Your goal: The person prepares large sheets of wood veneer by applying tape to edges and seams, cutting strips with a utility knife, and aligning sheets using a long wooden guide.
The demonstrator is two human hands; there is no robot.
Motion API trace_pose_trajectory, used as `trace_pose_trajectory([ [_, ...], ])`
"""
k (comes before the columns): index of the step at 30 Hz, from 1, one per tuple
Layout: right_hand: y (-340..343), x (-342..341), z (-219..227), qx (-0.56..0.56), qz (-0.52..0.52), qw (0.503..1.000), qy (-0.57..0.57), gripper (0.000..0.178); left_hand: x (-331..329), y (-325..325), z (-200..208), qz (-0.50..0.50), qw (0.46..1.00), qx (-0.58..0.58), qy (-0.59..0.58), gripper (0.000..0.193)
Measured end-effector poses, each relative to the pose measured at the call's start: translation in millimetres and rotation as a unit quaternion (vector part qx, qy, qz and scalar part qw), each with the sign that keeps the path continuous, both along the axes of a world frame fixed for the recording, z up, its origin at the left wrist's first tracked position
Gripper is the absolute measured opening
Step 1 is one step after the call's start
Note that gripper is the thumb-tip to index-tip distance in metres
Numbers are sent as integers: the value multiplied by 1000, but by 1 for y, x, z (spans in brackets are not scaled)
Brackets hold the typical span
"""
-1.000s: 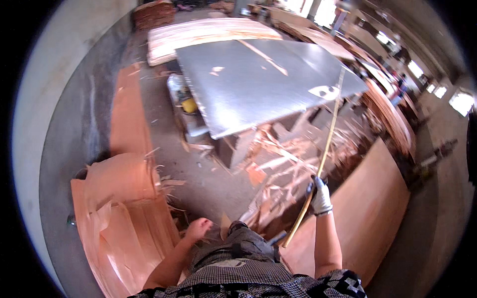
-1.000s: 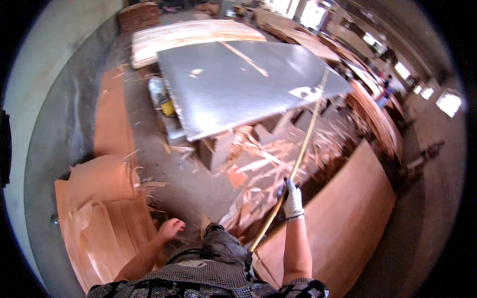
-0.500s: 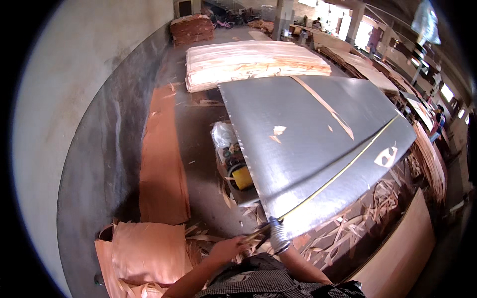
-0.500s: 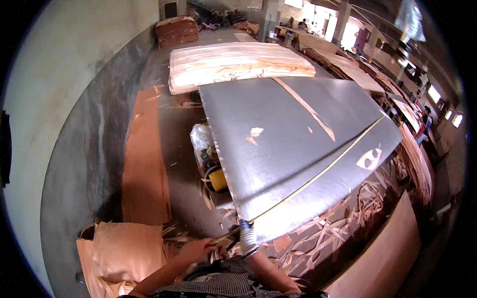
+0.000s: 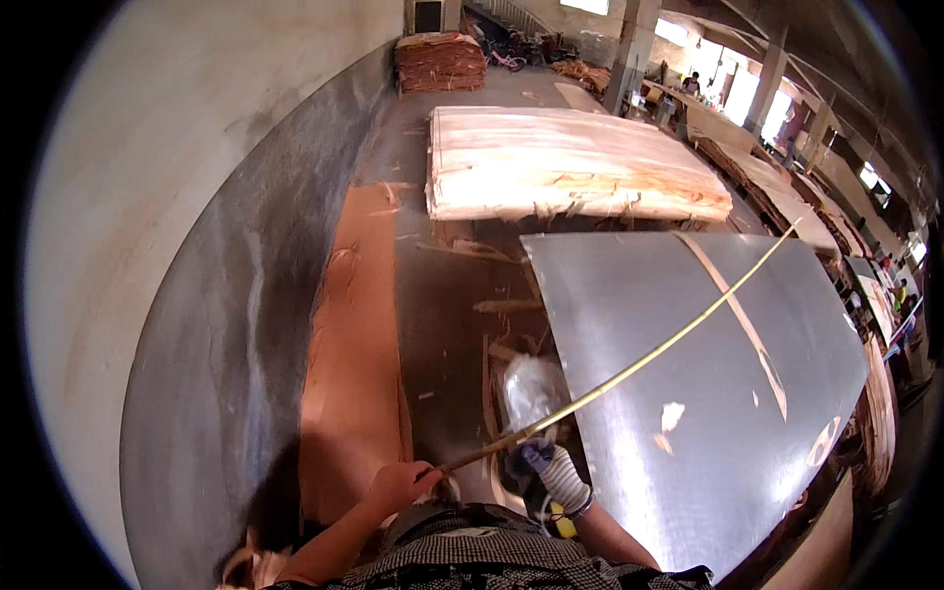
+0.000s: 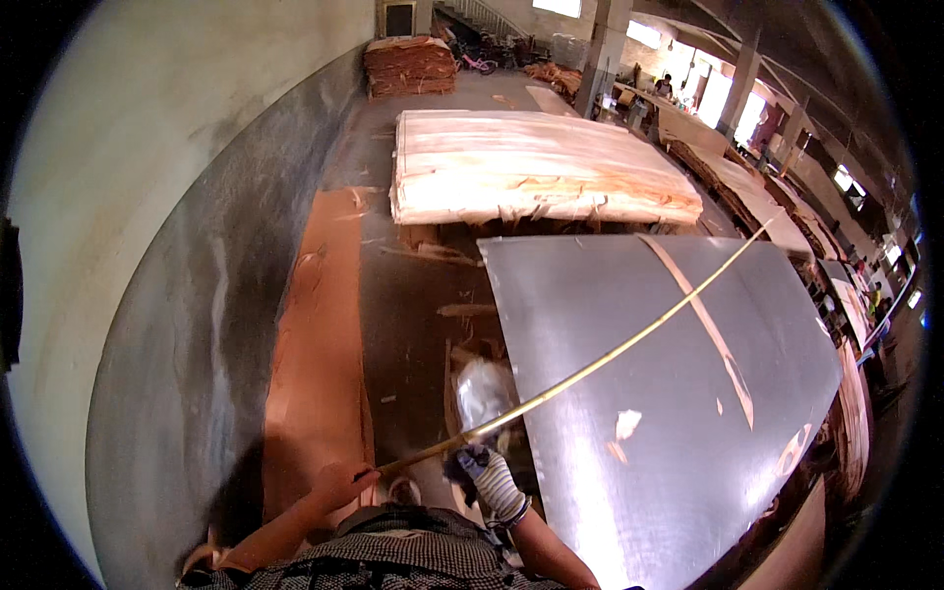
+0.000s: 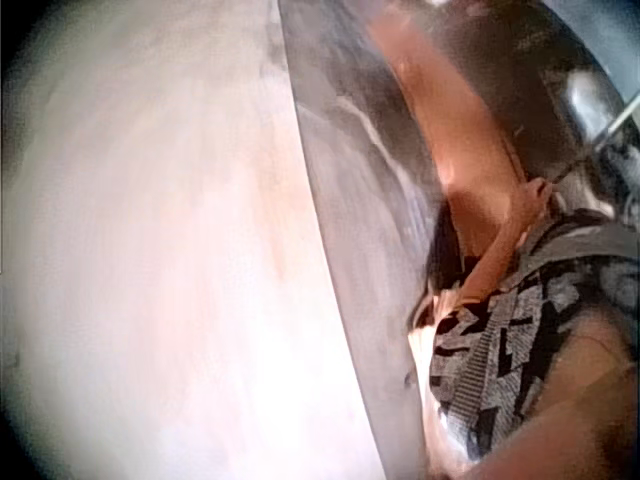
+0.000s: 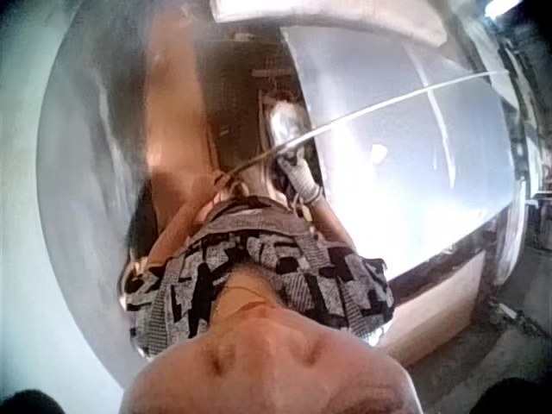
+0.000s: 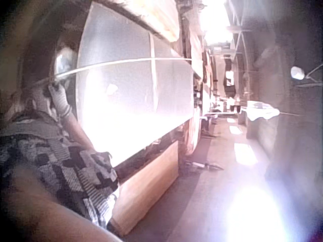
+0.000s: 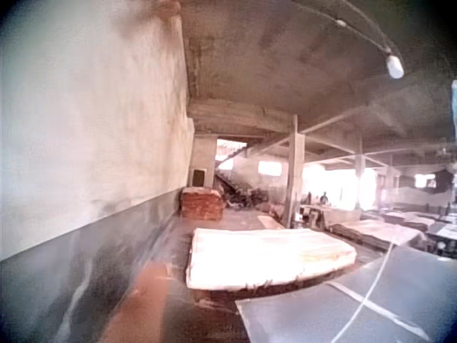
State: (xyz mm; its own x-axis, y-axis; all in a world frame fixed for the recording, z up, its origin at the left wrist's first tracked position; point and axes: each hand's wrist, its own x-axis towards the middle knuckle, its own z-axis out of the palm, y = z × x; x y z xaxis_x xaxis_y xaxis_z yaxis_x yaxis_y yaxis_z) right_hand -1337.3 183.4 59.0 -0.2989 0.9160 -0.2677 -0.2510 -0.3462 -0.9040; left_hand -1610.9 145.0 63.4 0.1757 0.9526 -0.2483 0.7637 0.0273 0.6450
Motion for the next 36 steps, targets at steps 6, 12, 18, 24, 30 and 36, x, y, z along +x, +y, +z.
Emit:
trace_pose_trajectory([
  [6,139,-56,159,108,71,990,58,70,-39,170,7,-17,998,45,-28,32],
  [12,282,-160,193,263,266,786,493,63,-114,312,3,50,996,-46,-50,31],
  [18,444,-215,222,275,304,669,619,51,-166,441,3,66,996,-33,-52,30],
  [24,603,-273,217,236,203,810,498,56,-233,545,1,93,995,-10,27,29],
  [30,733,-325,216,266,219,802,488,51,-296,711,-11,75,994,76,10,24],
  [36,839,-388,221,324,138,691,631,50,-339,878,-7,0,996,90,-12,25],
])
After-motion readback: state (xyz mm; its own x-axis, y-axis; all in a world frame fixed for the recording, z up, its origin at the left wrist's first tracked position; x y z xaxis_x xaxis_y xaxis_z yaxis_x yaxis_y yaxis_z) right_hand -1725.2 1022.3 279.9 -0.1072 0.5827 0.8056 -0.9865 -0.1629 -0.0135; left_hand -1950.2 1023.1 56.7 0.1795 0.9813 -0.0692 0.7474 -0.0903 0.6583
